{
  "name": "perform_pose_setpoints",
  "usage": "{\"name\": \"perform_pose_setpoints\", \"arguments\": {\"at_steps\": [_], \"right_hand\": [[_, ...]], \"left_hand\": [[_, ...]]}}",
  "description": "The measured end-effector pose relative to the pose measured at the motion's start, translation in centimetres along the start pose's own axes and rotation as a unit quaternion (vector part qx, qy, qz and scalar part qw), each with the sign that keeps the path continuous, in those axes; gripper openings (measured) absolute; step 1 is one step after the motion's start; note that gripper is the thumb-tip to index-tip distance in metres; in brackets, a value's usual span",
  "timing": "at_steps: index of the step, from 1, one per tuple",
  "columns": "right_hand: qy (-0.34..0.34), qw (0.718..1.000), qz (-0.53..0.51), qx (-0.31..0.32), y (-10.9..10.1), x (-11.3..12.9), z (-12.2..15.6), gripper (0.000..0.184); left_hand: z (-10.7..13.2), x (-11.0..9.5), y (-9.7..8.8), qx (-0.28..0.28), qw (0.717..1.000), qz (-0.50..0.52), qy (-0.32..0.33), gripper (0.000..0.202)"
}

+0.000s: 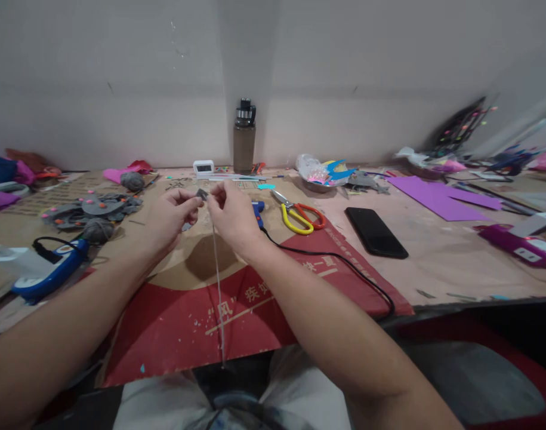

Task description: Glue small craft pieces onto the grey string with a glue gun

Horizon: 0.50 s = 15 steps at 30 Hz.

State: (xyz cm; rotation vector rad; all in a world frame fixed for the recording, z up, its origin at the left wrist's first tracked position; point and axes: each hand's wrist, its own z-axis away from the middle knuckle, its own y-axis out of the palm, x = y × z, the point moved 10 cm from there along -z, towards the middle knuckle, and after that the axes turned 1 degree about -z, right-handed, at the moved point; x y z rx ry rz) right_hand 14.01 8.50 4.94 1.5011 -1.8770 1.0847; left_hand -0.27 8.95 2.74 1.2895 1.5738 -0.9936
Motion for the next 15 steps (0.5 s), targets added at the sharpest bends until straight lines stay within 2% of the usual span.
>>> {"name": "perform_pose_setpoints", "arguments": {"at_steps": [4, 7, 10, 15], "right_hand": [[0.097, 0.989, -0.11, 0.002, 0.9, -1.7, 0.2, 0.027], [0.136, 0.979, -0.153, 0.022, 1.9, -2.4, 0.5, 0.023], [0.108, 0.988, -0.112, 0.01, 1.5, -2.3, 0.2, 0.011], [0.082, 0.994, -0.075, -0.002, 1.0, -2.5, -0.1, 0.006]], "left_hand": [[0.5, -1.5, -0.5, -0.028, 0.995, -0.085, 0.043, 0.01], [0.7, -2.0, -0.6, -0.036, 0.991, -0.112, 0.065, 0.009], [0.5, -1.3, -0.1, -0.013, 0.998, -0.045, 0.046, 0.011], [0.3, 0.2, 1.1, 0.025, 0.995, 0.096, -0.022, 0.013]]}}
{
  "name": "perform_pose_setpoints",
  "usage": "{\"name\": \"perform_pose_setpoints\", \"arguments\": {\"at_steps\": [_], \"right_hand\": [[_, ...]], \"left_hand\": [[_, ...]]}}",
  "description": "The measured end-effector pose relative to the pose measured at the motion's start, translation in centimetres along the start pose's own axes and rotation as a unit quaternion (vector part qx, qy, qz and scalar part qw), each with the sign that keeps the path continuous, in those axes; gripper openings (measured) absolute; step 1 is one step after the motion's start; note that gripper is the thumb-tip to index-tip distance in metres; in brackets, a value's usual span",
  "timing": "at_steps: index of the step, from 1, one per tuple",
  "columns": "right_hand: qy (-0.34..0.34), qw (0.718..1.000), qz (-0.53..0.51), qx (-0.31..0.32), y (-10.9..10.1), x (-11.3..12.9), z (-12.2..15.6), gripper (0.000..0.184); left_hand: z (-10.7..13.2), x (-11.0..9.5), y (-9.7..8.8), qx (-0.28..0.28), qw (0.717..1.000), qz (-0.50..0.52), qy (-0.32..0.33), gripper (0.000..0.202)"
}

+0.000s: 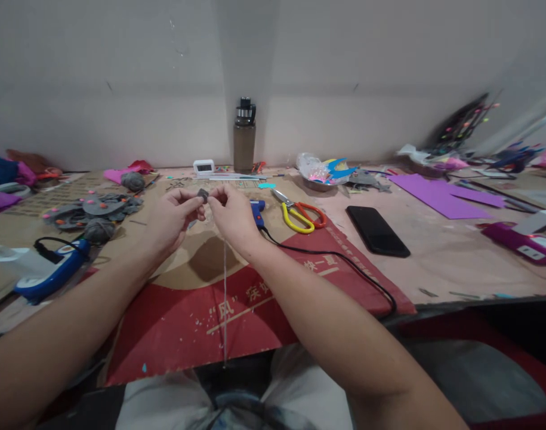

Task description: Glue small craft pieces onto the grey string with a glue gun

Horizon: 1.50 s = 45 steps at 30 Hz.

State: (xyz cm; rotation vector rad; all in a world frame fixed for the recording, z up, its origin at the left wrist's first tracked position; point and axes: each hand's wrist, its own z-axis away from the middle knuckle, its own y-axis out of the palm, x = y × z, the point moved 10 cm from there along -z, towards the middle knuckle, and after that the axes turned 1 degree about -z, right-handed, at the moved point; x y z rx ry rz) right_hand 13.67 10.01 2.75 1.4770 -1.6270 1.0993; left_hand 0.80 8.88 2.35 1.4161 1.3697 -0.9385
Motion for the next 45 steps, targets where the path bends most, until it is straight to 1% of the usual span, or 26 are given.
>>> {"name": "perform_pose_setpoints", "arguments": {"at_steps": [5, 8, 10, 16, 19, 23, 27, 30, 36, 41, 45], "right_hand": [[-0.019, 1.0, 0.02, 0.003, 0.0, 0.2, 0.0, 0.006], [-0.043, 0.998, 0.05, 0.005, -0.2, 0.8, 0.1, 0.006], [-0.058, 0.996, 0.075, 0.006, -0.4, 1.2, 0.2, 0.006], [-0.109, 0.985, 0.133, 0.001, -0.5, 2.4, 0.6, 0.001], [-0.136, 0.978, 0.155, -0.005, -0.5, 3.0, 0.8, 0.005], [-0.15, 0.975, 0.162, -0.001, -0.6, 3.5, 1.0, 0.009], [-0.182, 0.965, 0.186, 0.009, -0.5, 4.3, 1.3, 0.007], [-0.2, 0.96, 0.196, 0.009, -0.5, 4.6, 1.4, 0.009], [-0.204, 0.957, 0.204, 0.018, -0.3, 4.6, 1.4, 0.012], [-0.203, 0.959, 0.197, 0.033, -0.1, 4.7, 1.5, 0.012], [-0.172, 0.97, 0.172, 0.021, -0.3, 4.4, 1.4, 0.007]], "left_hand": [[0.3, 1.0, 1.0, 0.042, 0.995, 0.057, -0.066, 0.018], [0.4, 1.6, 1.2, 0.055, 0.992, 0.048, -0.099, 0.013], [0.4, 1.8, 1.1, 0.058, 0.992, 0.032, -0.11, 0.011], [0.4, 1.6, 0.7, 0.04, 0.993, 0.039, -0.108, 0.011], [0.4, 1.3, 0.8, 0.039, 0.993, 0.046, -0.101, 0.009], [0.5, 1.1, 0.7, 0.032, 0.993, 0.041, -0.102, 0.008], [0.5, 1.1, 0.9, 0.039, 0.992, 0.051, -0.107, 0.008], [0.5, 1.2, 1.1, 0.048, 0.991, 0.066, -0.11, 0.008], [0.3, 1.3, 1.3, 0.074, 0.988, 0.084, -0.108, 0.011], [0.3, 1.6, 1.0, 0.067, 0.99, 0.049, -0.118, 0.013], [0.3, 1.6, 0.8, 0.057, 0.99, 0.038, -0.121, 0.012]]}}
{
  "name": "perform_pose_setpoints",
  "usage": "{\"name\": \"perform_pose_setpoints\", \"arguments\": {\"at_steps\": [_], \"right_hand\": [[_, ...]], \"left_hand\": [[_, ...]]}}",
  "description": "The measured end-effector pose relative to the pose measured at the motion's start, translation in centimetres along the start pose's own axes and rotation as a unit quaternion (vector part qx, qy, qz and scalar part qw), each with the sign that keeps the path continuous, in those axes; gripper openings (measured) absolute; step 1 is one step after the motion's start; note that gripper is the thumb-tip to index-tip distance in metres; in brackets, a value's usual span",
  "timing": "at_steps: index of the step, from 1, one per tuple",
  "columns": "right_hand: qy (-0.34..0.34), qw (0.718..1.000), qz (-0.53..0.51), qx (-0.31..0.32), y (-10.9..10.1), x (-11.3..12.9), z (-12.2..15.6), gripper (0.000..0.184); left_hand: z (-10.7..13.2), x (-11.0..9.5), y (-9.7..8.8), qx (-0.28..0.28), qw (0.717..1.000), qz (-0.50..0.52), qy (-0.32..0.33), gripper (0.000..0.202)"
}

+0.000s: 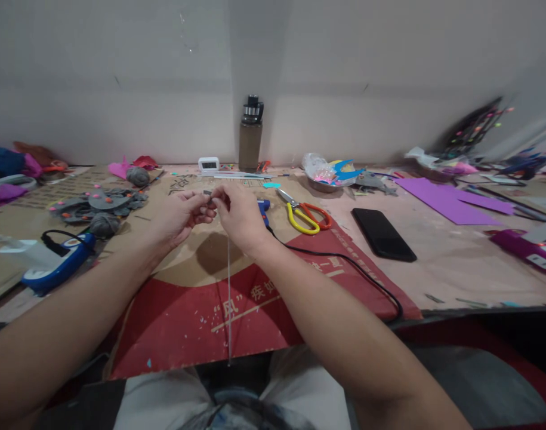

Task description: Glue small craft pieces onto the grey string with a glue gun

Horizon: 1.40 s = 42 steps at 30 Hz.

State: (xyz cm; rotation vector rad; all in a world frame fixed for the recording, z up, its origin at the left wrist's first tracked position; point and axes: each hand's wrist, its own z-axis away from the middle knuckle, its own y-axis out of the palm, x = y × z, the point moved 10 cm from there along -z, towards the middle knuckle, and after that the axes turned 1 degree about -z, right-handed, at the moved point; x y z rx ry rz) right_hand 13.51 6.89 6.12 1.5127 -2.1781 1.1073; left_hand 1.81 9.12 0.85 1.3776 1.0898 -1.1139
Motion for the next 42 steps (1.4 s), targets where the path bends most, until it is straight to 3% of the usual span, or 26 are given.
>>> {"name": "perform_pose_setpoints", "arguments": {"at_steps": [9, 13, 17, 26, 31, 42], "right_hand": [[0.069, 0.992, -0.104, 0.004, 0.9, -1.7, 0.1, 0.011], [0.075, 0.989, -0.128, 0.001, 0.7, -1.9, 0.1, 0.014], [0.041, 0.997, -0.07, -0.01, -0.1, -1.0, 0.1, 0.008], [-0.004, 0.997, 0.082, 0.009, -0.2, 0.2, 0.0, 0.007], [-0.007, 0.995, 0.092, 0.039, 0.8, -0.3, -0.1, 0.008], [-0.001, 0.997, 0.07, 0.043, 0.9, -0.6, -0.1, 0.008]], "left_hand": [[0.0, -0.3, -0.6, -0.018, 1.0, -0.004, 0.021, 0.009], [-0.1, -0.1, 0.0, 0.021, 0.999, 0.027, 0.009, 0.008], [-0.2, -0.1, 0.3, 0.042, 0.998, 0.051, 0.0, 0.008], [-0.2, -0.4, -0.1, 0.002, 1.0, 0.011, 0.021, 0.01], [-0.2, -0.6, -0.2, -0.005, 0.999, -0.018, 0.04, 0.011], [-0.3, -0.8, -0.5, -0.017, 0.997, -0.051, 0.048, 0.008]]}}
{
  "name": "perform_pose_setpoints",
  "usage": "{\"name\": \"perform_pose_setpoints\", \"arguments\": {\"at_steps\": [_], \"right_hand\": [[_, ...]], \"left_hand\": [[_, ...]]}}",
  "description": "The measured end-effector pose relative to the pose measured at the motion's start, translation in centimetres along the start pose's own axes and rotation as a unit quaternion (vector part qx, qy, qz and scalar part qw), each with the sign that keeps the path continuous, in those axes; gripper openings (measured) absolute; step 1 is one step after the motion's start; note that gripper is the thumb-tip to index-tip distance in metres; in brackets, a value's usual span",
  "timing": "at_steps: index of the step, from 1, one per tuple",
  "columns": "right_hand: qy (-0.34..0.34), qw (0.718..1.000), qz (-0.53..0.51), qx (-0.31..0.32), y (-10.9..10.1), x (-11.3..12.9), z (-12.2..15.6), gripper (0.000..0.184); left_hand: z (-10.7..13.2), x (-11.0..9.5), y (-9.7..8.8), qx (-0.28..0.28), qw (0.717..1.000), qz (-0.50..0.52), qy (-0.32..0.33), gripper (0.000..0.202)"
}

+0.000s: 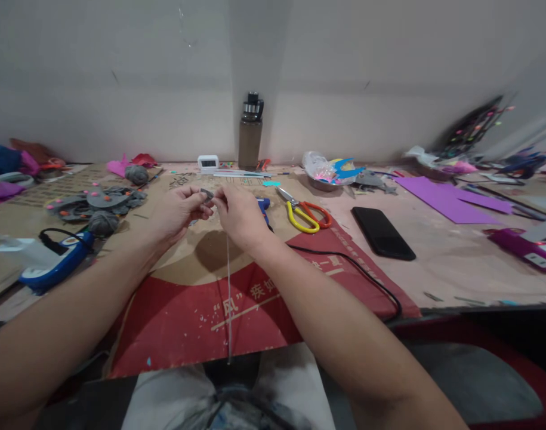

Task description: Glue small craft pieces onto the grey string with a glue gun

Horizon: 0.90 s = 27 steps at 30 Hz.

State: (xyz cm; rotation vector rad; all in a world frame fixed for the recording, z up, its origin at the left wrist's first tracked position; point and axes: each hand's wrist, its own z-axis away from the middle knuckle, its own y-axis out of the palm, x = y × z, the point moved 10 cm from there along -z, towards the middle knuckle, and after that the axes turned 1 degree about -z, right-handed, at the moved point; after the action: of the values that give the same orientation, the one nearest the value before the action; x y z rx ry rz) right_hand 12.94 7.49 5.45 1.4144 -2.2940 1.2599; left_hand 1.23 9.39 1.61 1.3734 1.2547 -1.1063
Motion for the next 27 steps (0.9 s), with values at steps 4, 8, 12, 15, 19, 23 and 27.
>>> {"name": "perform_pose_setpoints", "arguments": {"at_steps": [4, 8, 12, 15, 19, 23, 27], "right_hand": [[0.03, 0.998, -0.052, -0.013, 0.0, -0.7, 0.0, 0.006], [0.119, 0.98, -0.16, -0.003, 0.9, -2.8, 0.1, 0.003], [0.186, 0.951, -0.246, 0.027, 2.1, -4.3, 0.3, 0.007], [0.187, 0.948, -0.257, 0.033, 2.3, -4.3, 0.3, 0.009], [0.173, 0.948, -0.264, 0.04, 2.6, -4.2, 0.3, 0.01], [0.173, 0.945, -0.268, 0.069, 3.4, -3.9, 0.5, 0.011], [0.181, 0.938, -0.272, 0.116, 4.2, -3.5, 0.9, 0.011]], "left_hand": [[0.1, -0.3, -0.1, -0.008, 1.0, -0.003, 0.007, 0.009], [0.2, 0.3, 0.0, 0.012, 0.999, 0.025, -0.032, 0.01], [-0.1, 1.5, 0.4, 0.058, 0.993, 0.071, -0.079, 0.011], [-0.4, 1.8, 0.3, 0.065, 0.991, 0.083, -0.082, 0.011], [-0.5, 1.5, 0.1, 0.056, 0.995, 0.058, -0.06, 0.011], [-0.5, 0.7, -1.0, -0.008, 0.999, 0.025, -0.031, 0.012], [-0.7, 0.4, -2.6, -0.065, 0.997, 0.028, -0.026, 0.011]]}}
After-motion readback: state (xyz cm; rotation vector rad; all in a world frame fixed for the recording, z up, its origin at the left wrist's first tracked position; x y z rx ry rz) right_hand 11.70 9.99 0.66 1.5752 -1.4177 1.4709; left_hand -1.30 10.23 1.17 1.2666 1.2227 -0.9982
